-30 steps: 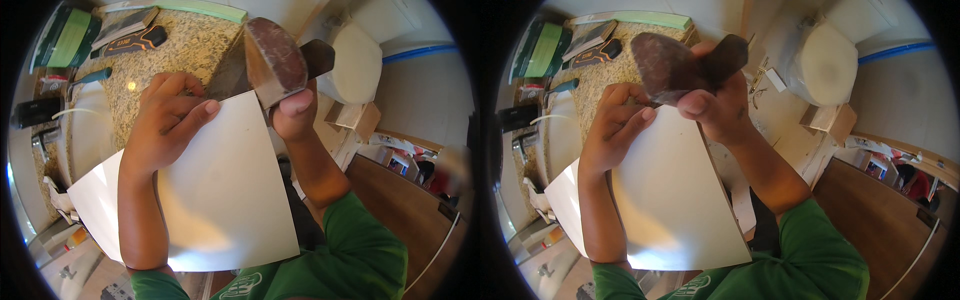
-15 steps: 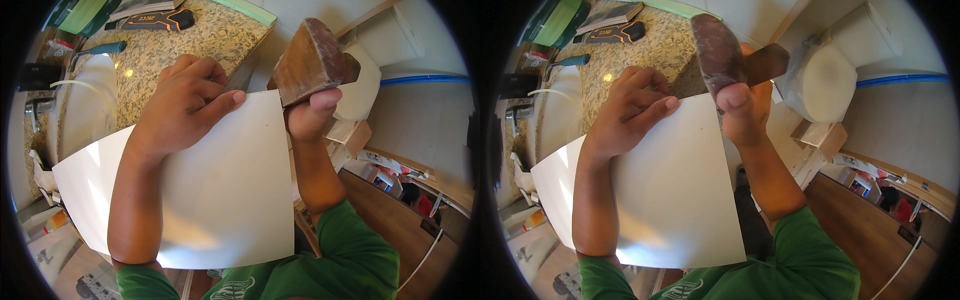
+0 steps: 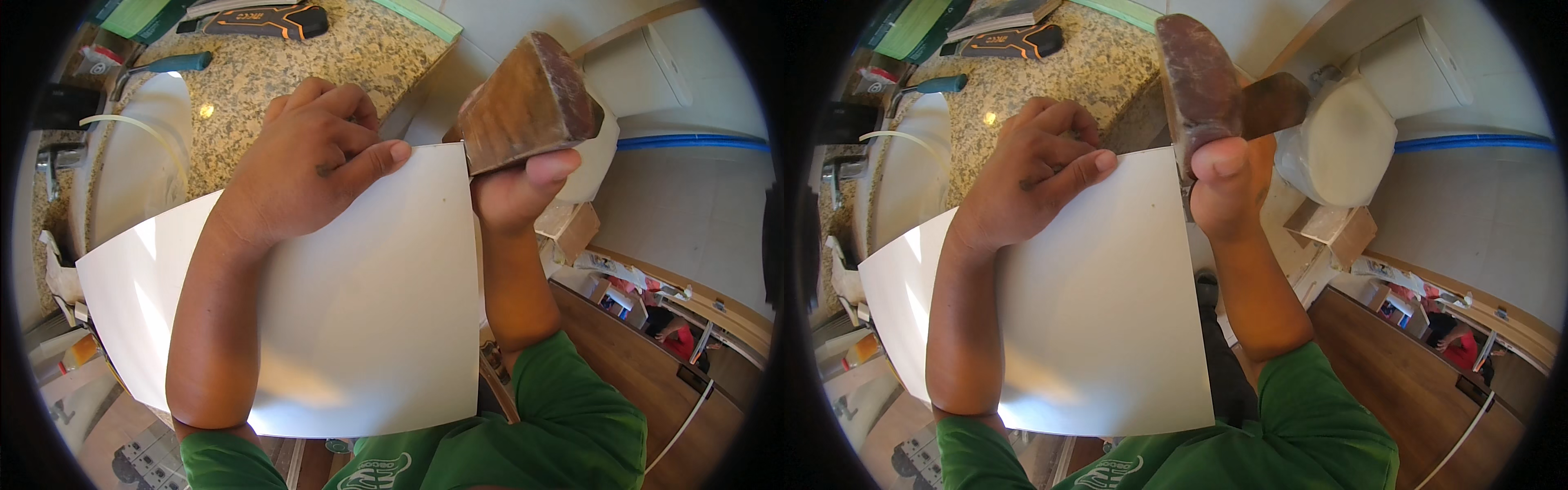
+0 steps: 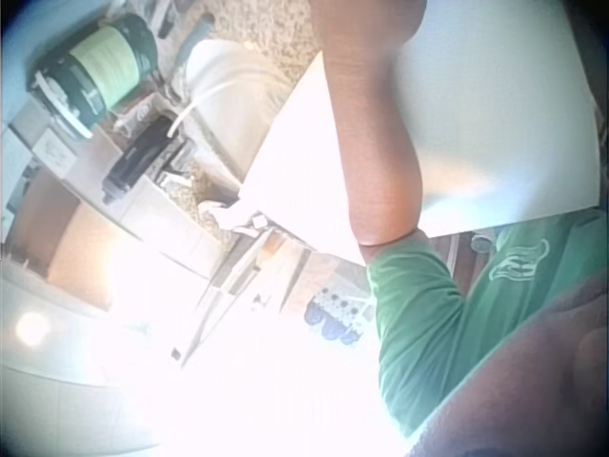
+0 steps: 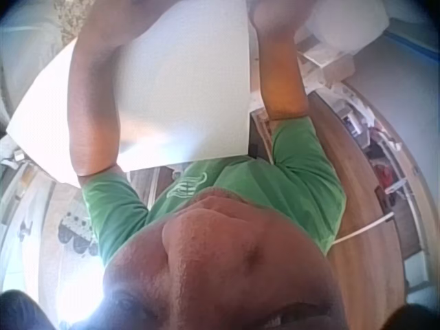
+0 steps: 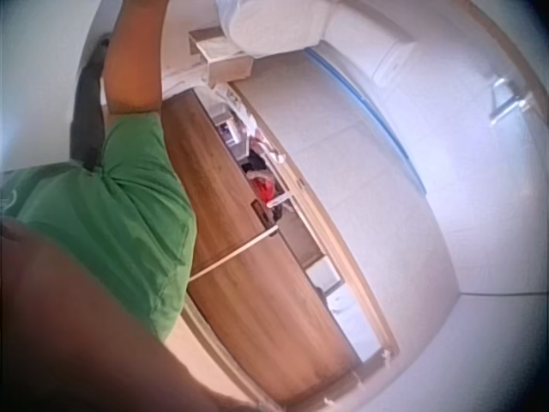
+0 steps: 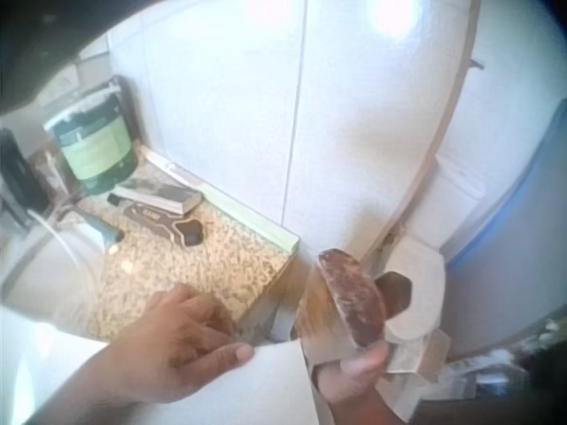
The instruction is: The person smooths the edges of a white rectangular board using a hand plane and a sanding block. They adjust the plane blade with a utility knife and repeatedly plane and sand the board edges on a bathroom countertop.
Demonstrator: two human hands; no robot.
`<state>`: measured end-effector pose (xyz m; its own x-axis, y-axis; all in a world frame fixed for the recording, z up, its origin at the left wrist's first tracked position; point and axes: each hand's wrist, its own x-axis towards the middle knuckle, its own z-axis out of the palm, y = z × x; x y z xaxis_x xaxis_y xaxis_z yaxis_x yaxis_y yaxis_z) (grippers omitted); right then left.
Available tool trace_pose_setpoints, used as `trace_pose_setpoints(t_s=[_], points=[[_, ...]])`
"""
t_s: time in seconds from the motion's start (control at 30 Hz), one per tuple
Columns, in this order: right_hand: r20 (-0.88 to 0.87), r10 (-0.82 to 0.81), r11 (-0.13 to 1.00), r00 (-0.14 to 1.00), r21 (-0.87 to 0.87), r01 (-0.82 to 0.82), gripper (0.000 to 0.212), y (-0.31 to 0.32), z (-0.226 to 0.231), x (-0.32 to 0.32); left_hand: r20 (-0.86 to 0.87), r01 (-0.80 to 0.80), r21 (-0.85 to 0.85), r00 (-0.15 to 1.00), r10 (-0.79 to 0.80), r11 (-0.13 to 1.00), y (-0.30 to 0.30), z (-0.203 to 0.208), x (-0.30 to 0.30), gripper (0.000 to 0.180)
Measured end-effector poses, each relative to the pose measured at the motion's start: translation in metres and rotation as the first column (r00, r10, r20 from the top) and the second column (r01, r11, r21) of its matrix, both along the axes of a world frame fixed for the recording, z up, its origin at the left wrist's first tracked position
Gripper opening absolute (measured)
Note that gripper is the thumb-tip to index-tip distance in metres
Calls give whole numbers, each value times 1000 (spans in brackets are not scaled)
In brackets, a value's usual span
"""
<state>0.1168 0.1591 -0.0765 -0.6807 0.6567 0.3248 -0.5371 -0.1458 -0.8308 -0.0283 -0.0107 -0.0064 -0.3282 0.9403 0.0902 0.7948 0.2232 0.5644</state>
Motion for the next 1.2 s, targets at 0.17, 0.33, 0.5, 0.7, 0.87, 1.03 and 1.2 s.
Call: trace_pose_setpoints(t_s=[0.17,0.33,0.5,0.7,0.87,1.03,1.2], points=[[-16,-53,997,998,47,54,91,-4,1,-3,-11,-7,-8,1000,7,1000,0,0,0,27],[23,-114,985,993,130,110,98,-4,4,-7,-4,-2,9,1000,2,1000,1,-1,0,28],[61,-138,981,989,148,127,100,-6,8,-7,-11,0,24,1000,0,1000,2,-1,1,29],[78,-125,984,989,135,114,99,-8,14,-5,34,-16,-8,999,17,1000,3,0,1,32],[61,-141,982,988,133,132,97,-10,15,-7,27,6,19,1000,-6,1000,4,1,0,28],[91,-241,960,966,171,223,90,-10,-6,-1,45,-4,-8,999,4,1000,5,4,0,28],[217,75,997,973,-9,-75,84,-2,-74,12,27,-14,-18,1000,14,1000,5,3,-1,27]])
